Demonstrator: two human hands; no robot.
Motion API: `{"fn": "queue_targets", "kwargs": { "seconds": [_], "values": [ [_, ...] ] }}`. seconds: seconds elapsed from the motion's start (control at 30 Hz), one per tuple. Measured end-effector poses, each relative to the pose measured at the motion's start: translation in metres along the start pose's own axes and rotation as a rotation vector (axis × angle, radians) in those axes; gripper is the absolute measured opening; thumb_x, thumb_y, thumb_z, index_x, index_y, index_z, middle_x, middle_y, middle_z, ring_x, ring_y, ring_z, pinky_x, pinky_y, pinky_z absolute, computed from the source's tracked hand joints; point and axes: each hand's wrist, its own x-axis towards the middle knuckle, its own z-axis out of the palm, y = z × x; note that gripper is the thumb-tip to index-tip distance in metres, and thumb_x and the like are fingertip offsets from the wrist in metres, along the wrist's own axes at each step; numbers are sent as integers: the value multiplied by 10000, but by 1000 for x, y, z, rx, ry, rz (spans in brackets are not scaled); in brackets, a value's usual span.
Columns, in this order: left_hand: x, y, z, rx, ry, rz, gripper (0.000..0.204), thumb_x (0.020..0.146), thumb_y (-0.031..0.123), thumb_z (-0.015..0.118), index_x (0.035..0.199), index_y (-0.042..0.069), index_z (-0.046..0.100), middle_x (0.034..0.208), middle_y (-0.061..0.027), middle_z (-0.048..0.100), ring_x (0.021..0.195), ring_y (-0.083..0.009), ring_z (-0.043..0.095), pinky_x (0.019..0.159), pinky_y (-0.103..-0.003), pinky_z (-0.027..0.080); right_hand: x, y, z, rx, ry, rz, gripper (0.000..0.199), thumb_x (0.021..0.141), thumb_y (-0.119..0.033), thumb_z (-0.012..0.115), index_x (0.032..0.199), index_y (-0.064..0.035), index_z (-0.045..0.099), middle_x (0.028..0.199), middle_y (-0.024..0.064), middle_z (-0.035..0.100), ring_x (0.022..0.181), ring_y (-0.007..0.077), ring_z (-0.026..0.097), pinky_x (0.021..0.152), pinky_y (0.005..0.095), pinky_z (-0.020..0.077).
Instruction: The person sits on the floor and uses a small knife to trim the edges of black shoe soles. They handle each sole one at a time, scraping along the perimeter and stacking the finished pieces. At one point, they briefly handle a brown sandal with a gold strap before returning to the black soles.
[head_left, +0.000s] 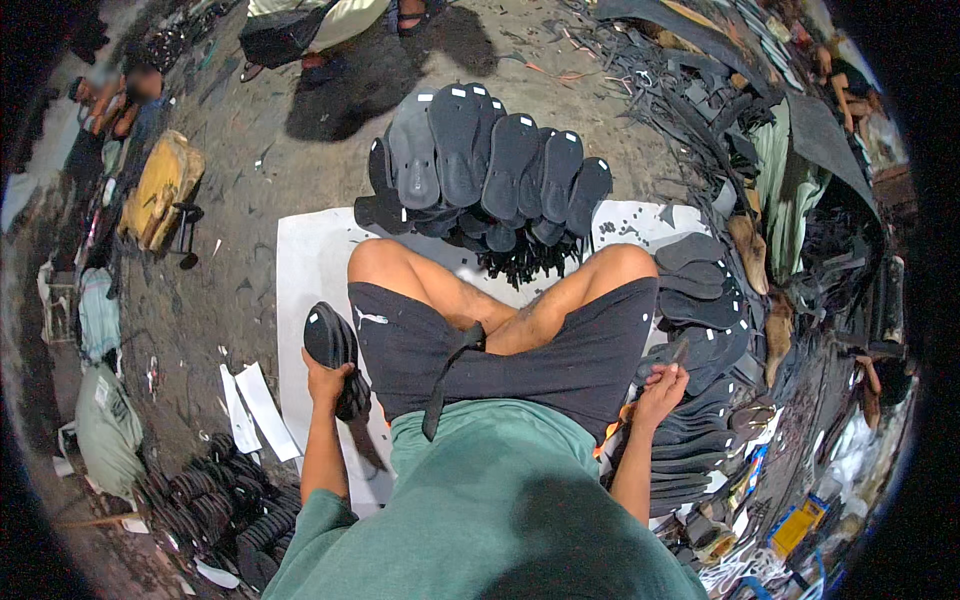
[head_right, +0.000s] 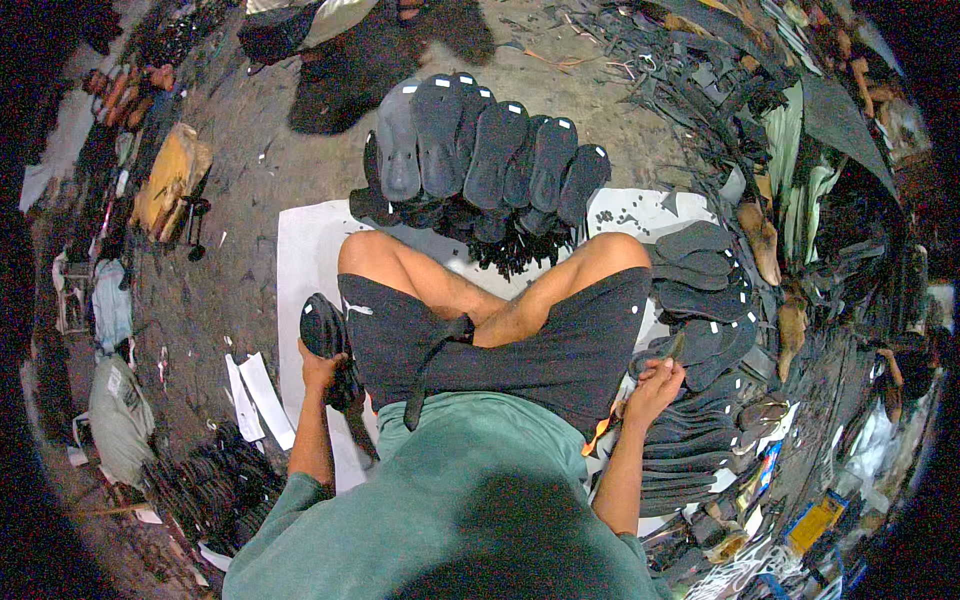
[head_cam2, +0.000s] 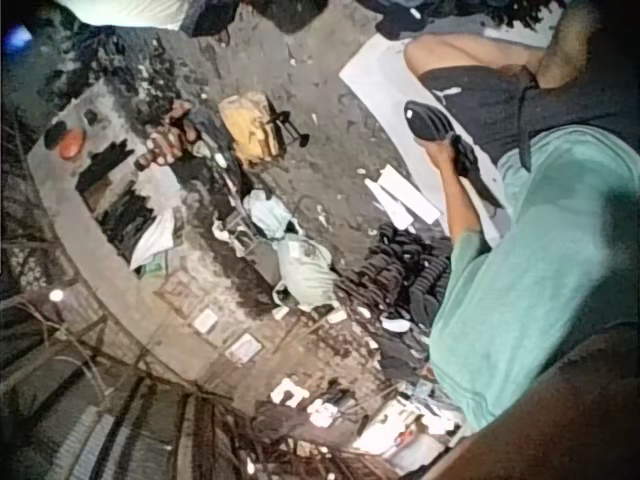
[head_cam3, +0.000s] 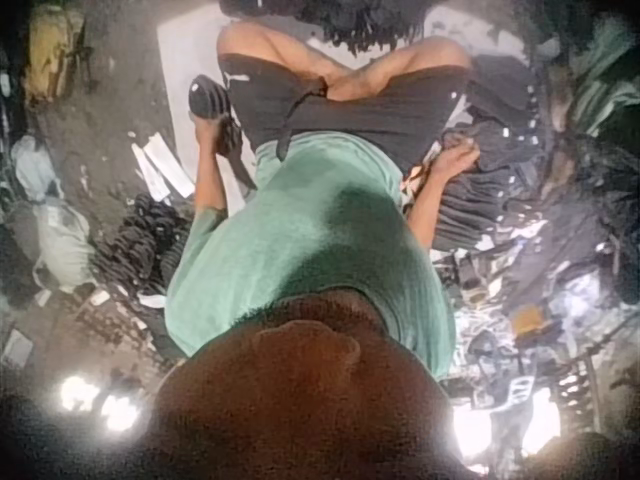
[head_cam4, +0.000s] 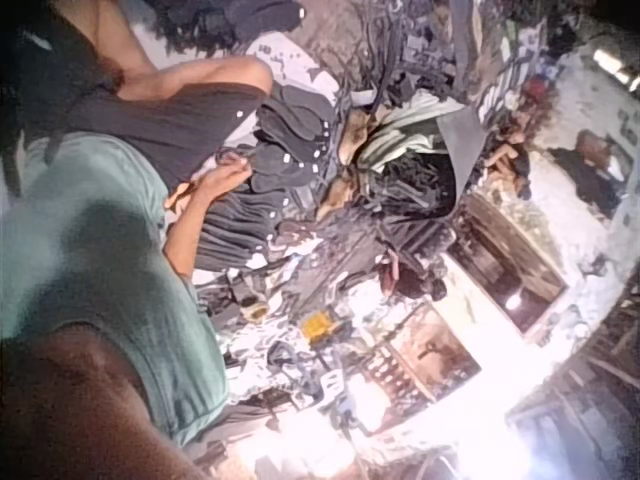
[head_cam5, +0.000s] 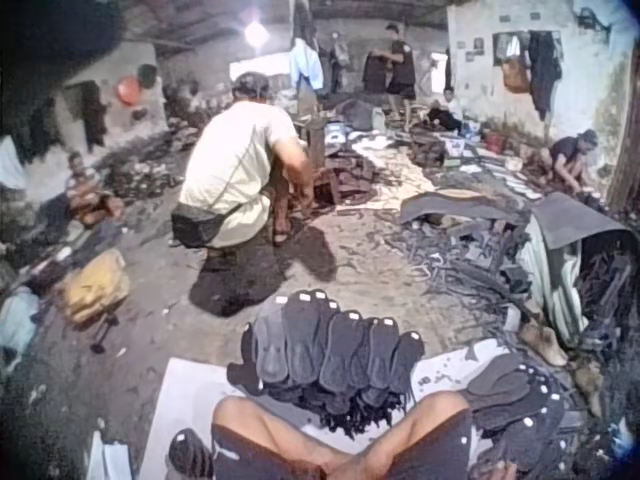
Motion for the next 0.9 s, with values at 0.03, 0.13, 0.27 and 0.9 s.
{"fn": "queue_targets", "kwargs": {
  "seconds": [0.03, 0.13, 0.27, 0.9],
  "values": [
    [3, -7, 0, -142, 27, 48, 1269, 676, 228, 944, 1619, 29, 119, 1358, -272, 611, 1219, -411, 627, 1044, -428, 499, 3, -8, -2, -10, -6, -9, 291, 1119, -289, 478, 1143, -7, 545, 843, 27, 587, 704, 92, 518, 612, 241, 437],
    [-2, 9, -20, -677, -77, 35, 1120, 744, 119, 895, 1602, 21, 182, 1348, -176, 594, 1144, -291, 639, 996, -379, 516, 12, -36, -2, 37, -44, -48, 297, 1113, -247, 496, 1312, -33, 544, 787, -4, 525, 667, 76, 451, 591, 230, 404],
    [-37, 75, -77, -1224, -245, 176, 642, 855, 160, 810, 1394, -55, 535, 1250, -167, 659, 1051, -276, 683, 988, -425, 545, -13, -177, 31, -3, -394, -36, 414, 1097, -197, 525, 1501, -108, 518, 764, -35, 516, 622, 63, 456, 565, 230, 403],
    [-161, 299, -83, -1471, -761, 758, 1003, 697, 288, 804, 1546, -16, 365, 1527, -201, 483, 1337, -329, 560, 1144, -469, 444, -88, -299, 117, -179, -982, -727, 438, 989, -156, 630, 1425, -167, 587, 877, 212, 729, 681, 394, 709, 588, 506, 556]
  ]
}}
